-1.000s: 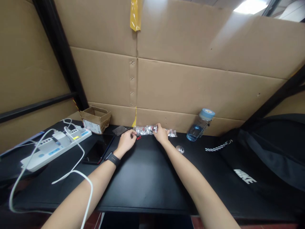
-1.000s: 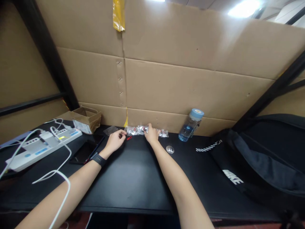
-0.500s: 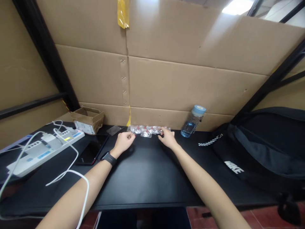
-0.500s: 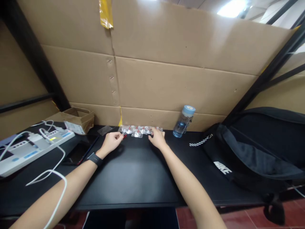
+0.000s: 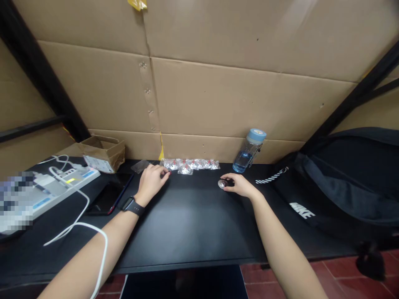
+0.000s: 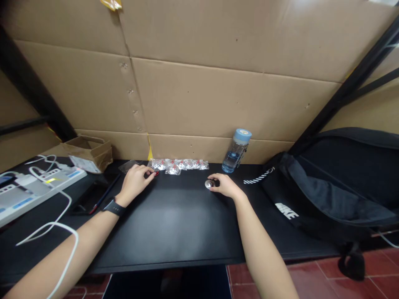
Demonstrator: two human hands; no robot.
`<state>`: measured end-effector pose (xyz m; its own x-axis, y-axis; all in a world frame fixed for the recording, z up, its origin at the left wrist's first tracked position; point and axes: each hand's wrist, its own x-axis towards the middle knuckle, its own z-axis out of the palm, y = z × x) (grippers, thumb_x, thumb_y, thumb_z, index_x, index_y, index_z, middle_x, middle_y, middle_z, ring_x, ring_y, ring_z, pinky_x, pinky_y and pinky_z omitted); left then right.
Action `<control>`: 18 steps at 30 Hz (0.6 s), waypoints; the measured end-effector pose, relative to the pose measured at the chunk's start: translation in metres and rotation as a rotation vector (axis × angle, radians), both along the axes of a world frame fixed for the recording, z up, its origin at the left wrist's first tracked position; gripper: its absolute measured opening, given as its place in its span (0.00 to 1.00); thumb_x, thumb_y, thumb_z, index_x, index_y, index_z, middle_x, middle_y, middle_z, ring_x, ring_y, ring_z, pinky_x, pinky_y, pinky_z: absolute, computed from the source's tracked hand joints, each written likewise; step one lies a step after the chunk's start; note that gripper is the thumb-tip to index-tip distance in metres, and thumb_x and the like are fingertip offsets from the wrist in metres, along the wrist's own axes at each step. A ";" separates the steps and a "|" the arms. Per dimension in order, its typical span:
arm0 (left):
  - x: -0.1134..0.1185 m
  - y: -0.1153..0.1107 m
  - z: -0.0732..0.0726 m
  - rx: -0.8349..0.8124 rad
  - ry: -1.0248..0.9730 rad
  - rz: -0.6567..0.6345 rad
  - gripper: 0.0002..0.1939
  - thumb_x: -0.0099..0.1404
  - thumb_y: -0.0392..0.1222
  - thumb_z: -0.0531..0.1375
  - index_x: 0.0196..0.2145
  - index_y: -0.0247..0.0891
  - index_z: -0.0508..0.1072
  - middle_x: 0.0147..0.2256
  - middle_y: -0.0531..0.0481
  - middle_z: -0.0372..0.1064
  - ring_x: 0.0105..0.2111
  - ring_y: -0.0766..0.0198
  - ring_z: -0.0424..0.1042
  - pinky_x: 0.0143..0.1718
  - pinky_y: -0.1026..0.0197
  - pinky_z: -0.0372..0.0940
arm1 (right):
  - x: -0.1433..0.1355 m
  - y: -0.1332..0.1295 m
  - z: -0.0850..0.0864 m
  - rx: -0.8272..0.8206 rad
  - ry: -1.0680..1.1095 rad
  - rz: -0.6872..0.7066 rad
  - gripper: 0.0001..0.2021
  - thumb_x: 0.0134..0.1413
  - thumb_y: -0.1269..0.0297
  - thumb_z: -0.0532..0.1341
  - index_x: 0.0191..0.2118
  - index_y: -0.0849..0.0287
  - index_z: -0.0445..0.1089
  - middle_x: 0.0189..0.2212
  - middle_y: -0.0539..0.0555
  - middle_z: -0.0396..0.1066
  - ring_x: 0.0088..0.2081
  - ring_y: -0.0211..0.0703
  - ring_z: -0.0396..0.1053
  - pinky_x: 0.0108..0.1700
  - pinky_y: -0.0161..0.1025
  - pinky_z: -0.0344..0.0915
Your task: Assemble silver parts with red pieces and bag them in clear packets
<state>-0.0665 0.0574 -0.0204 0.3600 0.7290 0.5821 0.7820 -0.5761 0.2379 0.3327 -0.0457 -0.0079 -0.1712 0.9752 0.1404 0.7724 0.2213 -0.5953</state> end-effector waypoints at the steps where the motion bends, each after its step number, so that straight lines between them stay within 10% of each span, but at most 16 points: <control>1: -0.001 0.001 -0.001 0.003 0.030 0.018 0.10 0.66 0.48 0.59 0.34 0.43 0.78 0.33 0.45 0.75 0.37 0.52 0.67 0.39 0.55 0.58 | -0.001 0.000 0.001 -0.005 0.008 -0.004 0.21 0.46 0.65 0.70 0.50 0.54 0.76 0.47 0.55 0.76 0.46 0.47 0.73 0.49 0.43 0.67; 18: 0.007 -0.004 -0.008 -0.084 0.171 -0.006 0.10 0.69 0.45 0.57 0.34 0.42 0.76 0.39 0.43 0.74 0.44 0.49 0.66 0.42 0.52 0.57 | -0.042 -0.003 0.010 0.166 0.033 -0.040 0.23 0.37 0.71 0.68 0.46 0.57 0.75 0.40 0.53 0.76 0.38 0.42 0.71 0.42 0.37 0.66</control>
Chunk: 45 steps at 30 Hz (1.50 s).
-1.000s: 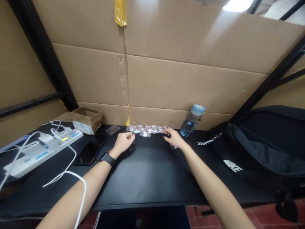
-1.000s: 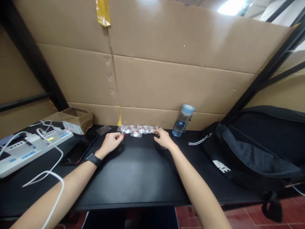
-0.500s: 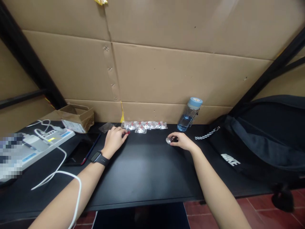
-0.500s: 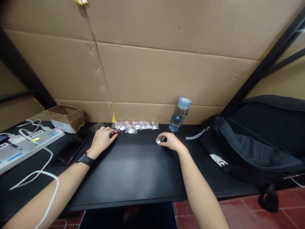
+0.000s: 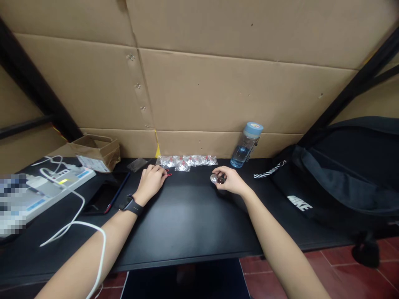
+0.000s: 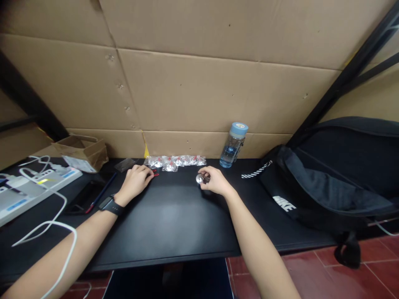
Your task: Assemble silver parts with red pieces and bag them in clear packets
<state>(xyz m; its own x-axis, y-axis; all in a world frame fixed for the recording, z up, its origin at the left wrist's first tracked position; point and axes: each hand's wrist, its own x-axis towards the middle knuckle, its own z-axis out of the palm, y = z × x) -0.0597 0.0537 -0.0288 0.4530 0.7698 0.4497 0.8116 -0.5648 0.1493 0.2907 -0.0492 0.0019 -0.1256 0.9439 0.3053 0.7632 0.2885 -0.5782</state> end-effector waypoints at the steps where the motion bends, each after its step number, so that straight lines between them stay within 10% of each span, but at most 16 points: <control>1: 0.002 -0.002 0.002 -0.005 -0.025 -0.031 0.09 0.69 0.44 0.56 0.35 0.42 0.75 0.40 0.43 0.75 0.44 0.49 0.66 0.43 0.52 0.57 | -0.004 -0.001 0.001 0.006 0.013 0.011 0.23 0.37 0.70 0.68 0.46 0.57 0.75 0.40 0.53 0.76 0.38 0.43 0.71 0.43 0.37 0.66; 8: 0.028 -0.030 0.018 -0.084 -0.291 -0.237 0.12 0.74 0.44 0.52 0.43 0.43 0.75 0.44 0.47 0.76 0.46 0.55 0.72 0.49 0.54 0.60 | -0.037 0.001 -0.009 -0.055 0.152 0.070 0.18 0.41 0.68 0.68 0.43 0.56 0.75 0.36 0.51 0.78 0.37 0.43 0.74 0.41 0.38 0.67; 24: 0.053 -0.064 0.023 -0.221 -0.562 -0.374 0.09 0.68 0.47 0.62 0.39 0.43 0.80 0.40 0.49 0.79 0.42 0.57 0.75 0.49 0.55 0.66 | -0.081 -0.002 -0.020 -0.452 1.198 0.339 0.25 0.42 0.68 0.76 0.48 0.54 0.71 0.48 0.54 0.73 0.42 0.43 0.76 0.51 0.48 0.72; 45: 0.059 -0.072 0.026 -0.120 -0.214 -0.426 0.13 0.76 0.45 0.50 0.38 0.41 0.71 0.40 0.49 0.76 0.44 0.59 0.68 0.43 0.54 0.49 | -0.086 -0.004 -0.019 -0.428 1.184 0.331 0.26 0.37 0.71 0.77 0.45 0.54 0.71 0.46 0.54 0.75 0.40 0.42 0.75 0.47 0.43 0.73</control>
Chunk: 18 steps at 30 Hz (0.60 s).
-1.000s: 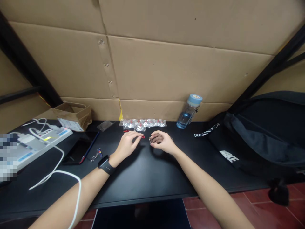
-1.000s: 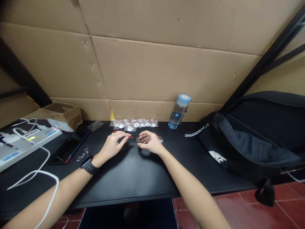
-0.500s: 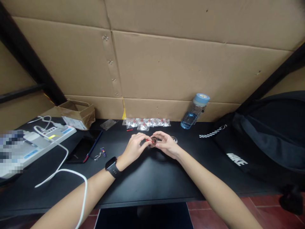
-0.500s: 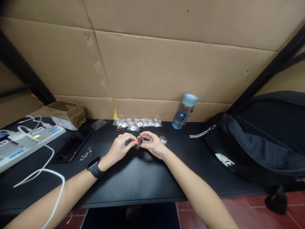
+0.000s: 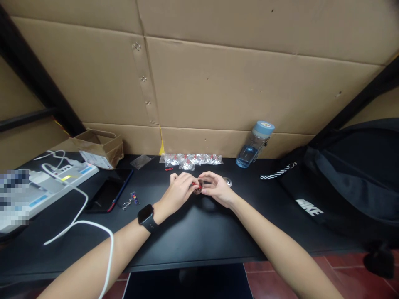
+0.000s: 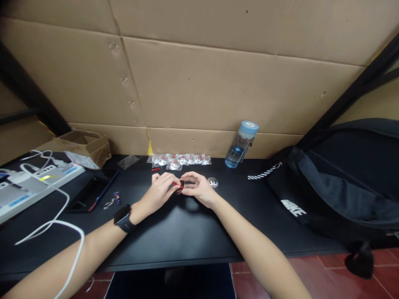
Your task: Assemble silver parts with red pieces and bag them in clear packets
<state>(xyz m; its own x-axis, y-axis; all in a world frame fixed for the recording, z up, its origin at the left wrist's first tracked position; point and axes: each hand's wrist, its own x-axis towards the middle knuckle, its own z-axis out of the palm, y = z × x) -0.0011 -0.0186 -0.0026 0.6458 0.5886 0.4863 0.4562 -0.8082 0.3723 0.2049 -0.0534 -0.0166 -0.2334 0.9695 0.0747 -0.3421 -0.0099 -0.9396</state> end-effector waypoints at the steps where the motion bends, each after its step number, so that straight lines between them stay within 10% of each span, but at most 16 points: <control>1: 0.000 -0.001 0.001 0.013 0.008 -0.004 0.13 0.77 0.45 0.50 0.38 0.41 0.71 0.39 0.49 0.75 0.44 0.59 0.68 0.43 0.54 0.49 | 0.000 0.000 0.000 0.002 -0.002 -0.003 0.26 0.37 0.71 0.77 0.45 0.54 0.72 0.46 0.54 0.75 0.40 0.42 0.76 0.47 0.43 0.73; 18: -0.003 -0.001 -0.002 -0.060 -0.141 0.029 0.05 0.70 0.44 0.62 0.37 0.45 0.78 0.42 0.53 0.78 0.45 0.62 0.73 0.44 0.55 0.50 | -0.002 -0.001 -0.002 0.110 -0.081 -0.066 0.26 0.39 0.70 0.76 0.46 0.54 0.69 0.48 0.55 0.74 0.41 0.42 0.76 0.48 0.44 0.74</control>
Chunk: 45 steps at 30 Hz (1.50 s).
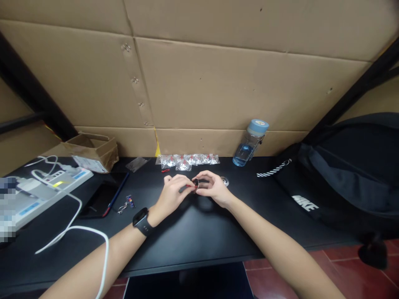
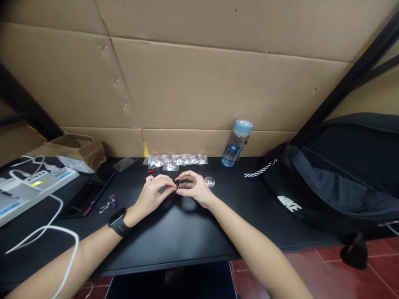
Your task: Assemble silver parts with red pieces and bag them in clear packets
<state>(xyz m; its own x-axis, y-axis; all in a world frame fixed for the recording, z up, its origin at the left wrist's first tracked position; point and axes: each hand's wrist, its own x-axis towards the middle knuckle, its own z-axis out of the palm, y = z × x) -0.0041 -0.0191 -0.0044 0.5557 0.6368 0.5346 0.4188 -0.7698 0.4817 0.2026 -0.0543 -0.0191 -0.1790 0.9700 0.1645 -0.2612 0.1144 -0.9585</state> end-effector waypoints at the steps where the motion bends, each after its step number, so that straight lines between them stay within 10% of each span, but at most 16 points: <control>1: 0.000 0.000 0.000 -0.029 -0.011 0.003 0.04 0.69 0.44 0.62 0.37 0.45 0.78 0.41 0.53 0.78 0.45 0.61 0.73 0.44 0.55 0.51 | -0.001 0.000 0.000 0.017 -0.018 -0.002 0.26 0.39 0.70 0.76 0.46 0.54 0.69 0.49 0.55 0.73 0.42 0.42 0.76 0.48 0.43 0.75; 19: -0.001 0.002 -0.002 -0.106 -0.023 0.059 0.03 0.65 0.40 0.66 0.34 0.47 0.80 0.40 0.56 0.78 0.44 0.61 0.74 0.44 0.55 0.50 | -0.005 -0.007 0.006 0.190 -0.274 -0.102 0.25 0.41 0.66 0.74 0.48 0.55 0.70 0.51 0.57 0.73 0.44 0.46 0.78 0.50 0.46 0.75; 35: -0.002 -0.001 -0.001 0.027 -0.028 0.051 0.02 0.68 0.36 0.63 0.36 0.42 0.74 0.39 0.54 0.77 0.43 0.62 0.72 0.44 0.55 0.50 | -0.005 -0.004 0.006 0.023 -0.258 -0.128 0.16 0.39 0.58 0.76 0.33 0.61 0.75 0.46 0.61 0.79 0.41 0.51 0.80 0.47 0.46 0.76; 45: -0.001 0.001 -0.006 0.020 0.047 0.127 0.06 0.69 0.42 0.61 0.38 0.46 0.79 0.41 0.49 0.77 0.46 0.56 0.70 0.45 0.52 0.50 | -0.007 -0.007 0.008 0.098 -0.246 -0.096 0.23 0.42 0.59 0.75 0.44 0.58 0.70 0.52 0.61 0.74 0.44 0.50 0.80 0.49 0.48 0.76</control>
